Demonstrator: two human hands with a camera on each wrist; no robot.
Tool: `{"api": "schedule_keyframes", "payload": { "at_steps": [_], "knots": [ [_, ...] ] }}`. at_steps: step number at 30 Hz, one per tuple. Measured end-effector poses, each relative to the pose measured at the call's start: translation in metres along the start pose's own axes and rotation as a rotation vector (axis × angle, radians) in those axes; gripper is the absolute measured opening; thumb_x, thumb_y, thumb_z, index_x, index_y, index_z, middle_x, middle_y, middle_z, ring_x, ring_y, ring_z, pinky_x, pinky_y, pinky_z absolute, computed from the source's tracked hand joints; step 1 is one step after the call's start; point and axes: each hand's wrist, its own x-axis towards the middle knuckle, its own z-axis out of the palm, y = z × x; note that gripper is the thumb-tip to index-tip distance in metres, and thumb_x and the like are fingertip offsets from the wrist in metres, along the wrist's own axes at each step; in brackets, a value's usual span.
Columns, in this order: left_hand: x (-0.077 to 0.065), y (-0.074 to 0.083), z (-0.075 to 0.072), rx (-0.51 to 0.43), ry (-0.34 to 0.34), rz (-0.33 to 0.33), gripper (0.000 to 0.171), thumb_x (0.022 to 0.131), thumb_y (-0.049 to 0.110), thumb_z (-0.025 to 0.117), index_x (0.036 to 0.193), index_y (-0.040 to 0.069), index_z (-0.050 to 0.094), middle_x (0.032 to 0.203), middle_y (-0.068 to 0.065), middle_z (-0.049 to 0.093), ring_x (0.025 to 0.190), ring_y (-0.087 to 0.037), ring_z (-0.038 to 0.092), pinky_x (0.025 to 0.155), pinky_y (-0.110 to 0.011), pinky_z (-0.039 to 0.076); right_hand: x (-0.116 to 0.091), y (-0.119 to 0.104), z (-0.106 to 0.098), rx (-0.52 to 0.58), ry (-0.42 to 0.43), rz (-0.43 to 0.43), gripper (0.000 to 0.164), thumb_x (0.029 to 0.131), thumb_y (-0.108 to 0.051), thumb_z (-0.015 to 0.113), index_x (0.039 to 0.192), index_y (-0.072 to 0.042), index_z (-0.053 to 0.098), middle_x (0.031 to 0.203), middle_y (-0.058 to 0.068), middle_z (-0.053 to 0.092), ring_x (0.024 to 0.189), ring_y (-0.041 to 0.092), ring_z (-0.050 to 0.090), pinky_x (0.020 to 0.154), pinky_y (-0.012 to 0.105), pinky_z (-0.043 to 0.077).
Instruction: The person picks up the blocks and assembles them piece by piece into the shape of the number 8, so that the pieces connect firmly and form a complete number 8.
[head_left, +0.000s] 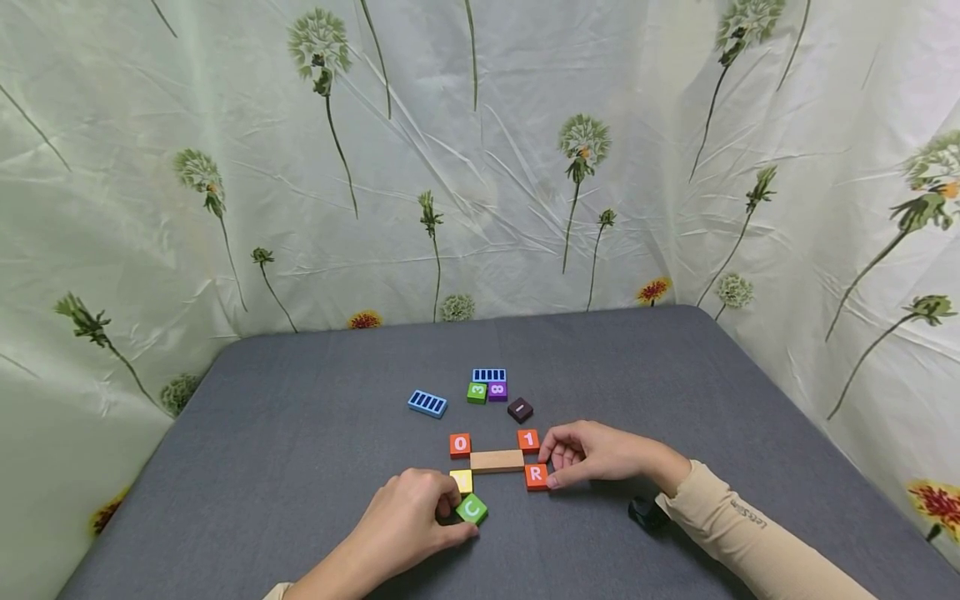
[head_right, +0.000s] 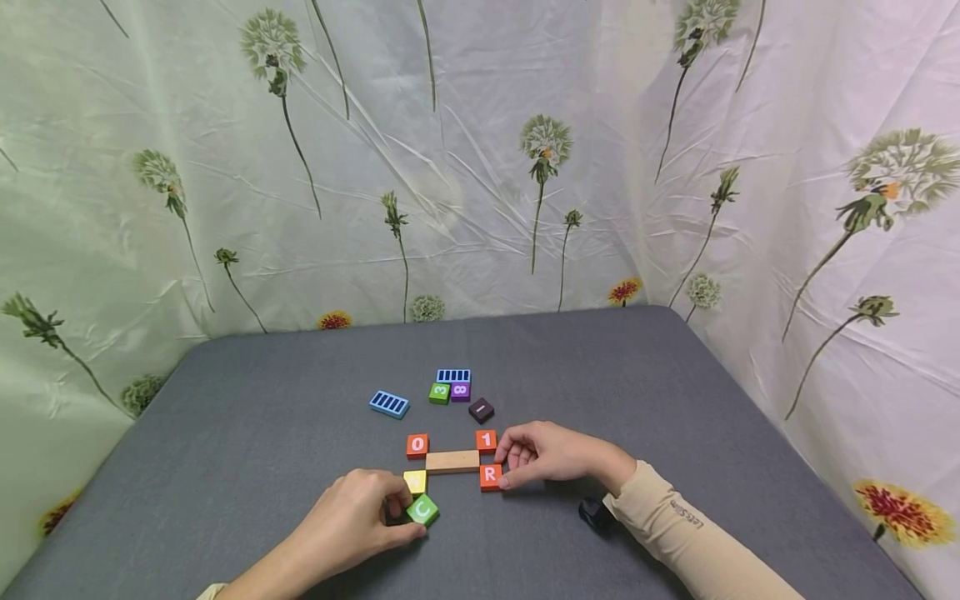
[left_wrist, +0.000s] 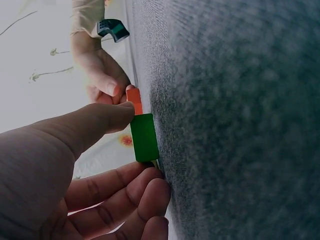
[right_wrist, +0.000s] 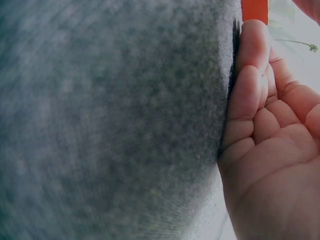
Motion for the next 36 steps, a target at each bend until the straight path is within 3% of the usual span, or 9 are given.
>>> {"api": "schedule_keyframes", "payload": {
  "at_steps": [4,11,20,27,36],
  "knots": [
    [-0.001,-0.001,-0.001,-0.01,0.017,0.009,0.03,0.078,0.043,0.094,0.078,0.026,0.069,0.07,0.017,0.057,0.063,0.003,0.047,0.057,-0.024,0.04,-0.001,0.0,0.0,0.01,-0.001,0.005,0.027,0.097,-0.023,0.08,0.114,-0.006,0.068,0.089,-0.003,0.064,0.077,0.007,0.057,0.069,0.019,0.047],
    [0.0,0.004,-0.005,-0.036,-0.011,-0.033,0.023,0.081,0.035,0.093,0.087,0.025,0.074,0.069,0.015,0.056,0.062,-0.001,0.046,0.056,-0.024,0.037,0.0,0.0,-0.002,0.04,-0.011,0.004,0.028,0.097,-0.022,0.078,0.116,-0.004,0.067,0.09,-0.003,0.064,0.078,0.007,0.057,0.069,0.02,0.047],
    [-0.001,0.001,-0.002,-0.047,0.005,0.074,0.013,0.086,0.025,0.089,0.092,0.029,0.079,0.069,0.02,0.053,0.062,0.003,0.045,0.055,-0.023,0.037,0.0,-0.003,-0.008,0.044,-0.004,0.019,0.029,0.098,-0.02,0.078,0.117,-0.001,0.067,0.094,0.0,0.067,0.079,0.008,0.061,0.07,0.021,0.049],
    [0.001,0.001,-0.003,-0.045,-0.025,0.07,0.012,0.087,0.023,0.089,0.094,0.028,0.08,0.07,0.018,0.053,0.064,0.002,0.045,0.057,-0.024,0.037,0.002,-0.01,-0.018,-0.003,0.087,0.019,0.024,0.1,-0.021,0.076,0.115,-0.004,0.069,0.09,0.0,0.067,0.078,0.014,0.063,0.07,0.026,0.052],
    [0.001,0.001,-0.004,-0.052,-0.035,0.064,0.011,0.087,0.022,0.089,0.093,0.027,0.08,0.07,0.018,0.054,0.064,0.002,0.045,0.056,-0.023,0.037,0.013,-0.019,-0.036,-0.16,0.257,0.007,0.016,0.101,-0.023,0.075,0.106,-0.008,0.072,0.084,0.001,0.069,0.073,0.012,0.06,0.065,0.024,0.047]
  ]
}}
